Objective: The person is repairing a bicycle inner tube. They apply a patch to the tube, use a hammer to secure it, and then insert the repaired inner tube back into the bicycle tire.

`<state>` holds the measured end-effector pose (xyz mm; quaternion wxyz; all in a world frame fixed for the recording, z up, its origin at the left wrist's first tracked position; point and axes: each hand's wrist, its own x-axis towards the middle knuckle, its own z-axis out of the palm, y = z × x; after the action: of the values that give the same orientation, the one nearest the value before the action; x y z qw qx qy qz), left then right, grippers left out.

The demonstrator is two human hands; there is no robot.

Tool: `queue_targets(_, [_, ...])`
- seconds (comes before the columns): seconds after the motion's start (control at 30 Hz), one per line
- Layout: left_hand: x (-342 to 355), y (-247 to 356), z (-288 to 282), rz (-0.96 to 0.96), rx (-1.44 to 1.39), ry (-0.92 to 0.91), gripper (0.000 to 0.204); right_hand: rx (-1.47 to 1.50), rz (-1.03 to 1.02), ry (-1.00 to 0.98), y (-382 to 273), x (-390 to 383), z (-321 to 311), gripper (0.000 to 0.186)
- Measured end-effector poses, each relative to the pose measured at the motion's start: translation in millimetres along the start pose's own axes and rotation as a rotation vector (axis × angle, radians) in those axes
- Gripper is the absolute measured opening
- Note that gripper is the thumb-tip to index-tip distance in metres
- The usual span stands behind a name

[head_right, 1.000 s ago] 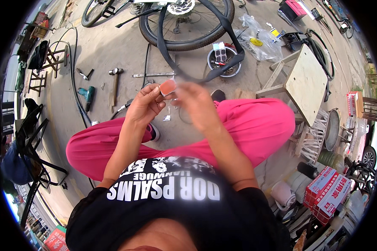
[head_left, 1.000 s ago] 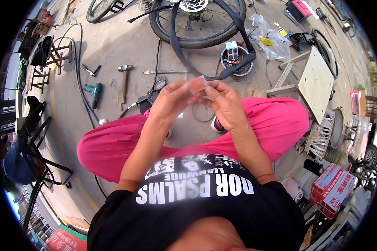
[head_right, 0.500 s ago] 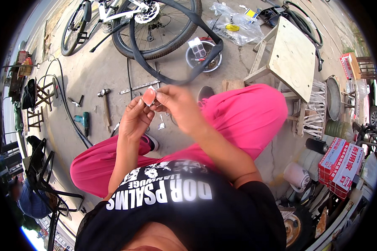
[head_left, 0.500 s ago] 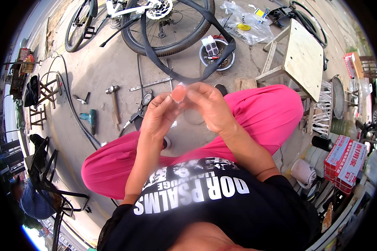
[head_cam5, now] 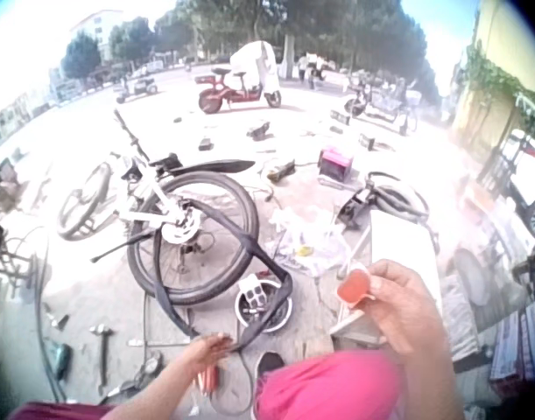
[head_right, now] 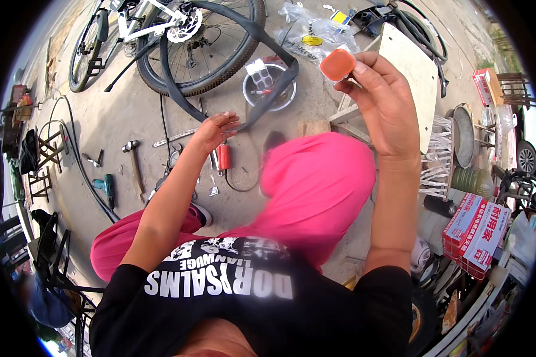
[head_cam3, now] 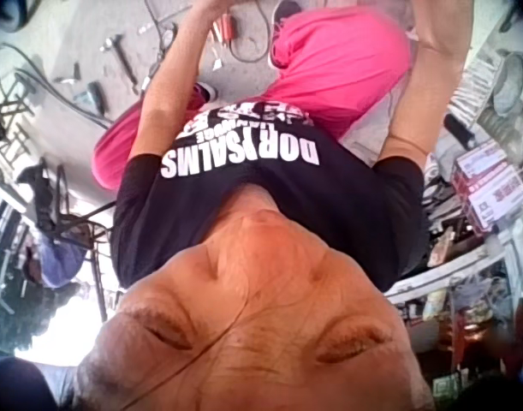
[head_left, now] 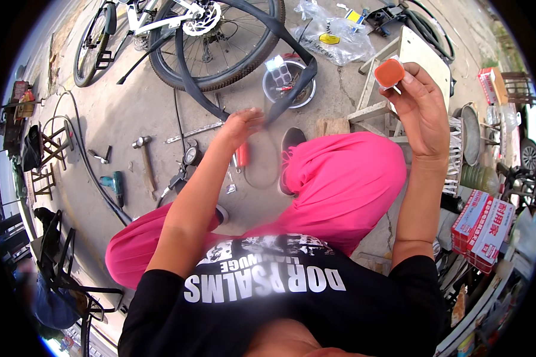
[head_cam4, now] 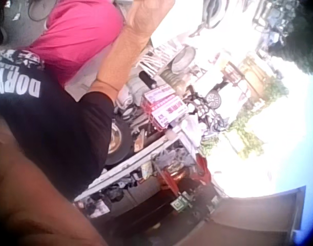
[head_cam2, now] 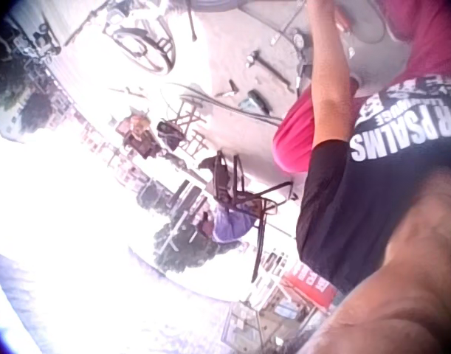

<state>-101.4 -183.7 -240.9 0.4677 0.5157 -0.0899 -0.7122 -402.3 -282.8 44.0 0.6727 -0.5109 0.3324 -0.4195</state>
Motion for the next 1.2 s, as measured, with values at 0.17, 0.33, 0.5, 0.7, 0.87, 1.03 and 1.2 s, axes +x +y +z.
queue_targets(0.17, [97.9,-41.7,10.9,0.010,0.555,0.187,0.053,0.289,0.342,0.033,146.4,46.6,-62.0,0.014])
queue_targets(0.33, [136.7,-68.3,17.0,0.055,0.980,0.210,0.053,0.306,0.559,0.327,301.0,72.1,-88.5,0.010])
queue_targets(0.5, [123.5,-54.3,15.1,-0.079,0.540,0.050,0.031,0.347,0.762,0.285,342.2,91.3,-96.1,0.013])
queue_targets(0.7, [68.3,-2.0,36.9,-0.063,0.329,0.012,0.013,0.444,0.701,0.087,315.2,132.2,-87.5,0.013])
queue_targets(0.87, [40.1,20.7,31.1,-0.179,0.054,-0.055,0.032,0.522,0.567,-0.054,280.1,142.6,-65.4,0.019])
queue_targets(1.03, [36.8,44.2,44.2,-0.195,-0.067,-0.250,0.055,0.630,0.460,-0.078,262.7,133.9,-49.3,0.026])
queue_targets(1.2, [42.0,52.6,45.6,-0.233,-0.084,-0.553,0.059,0.656,0.447,-0.116,255.3,128.5,-37.9,0.035])
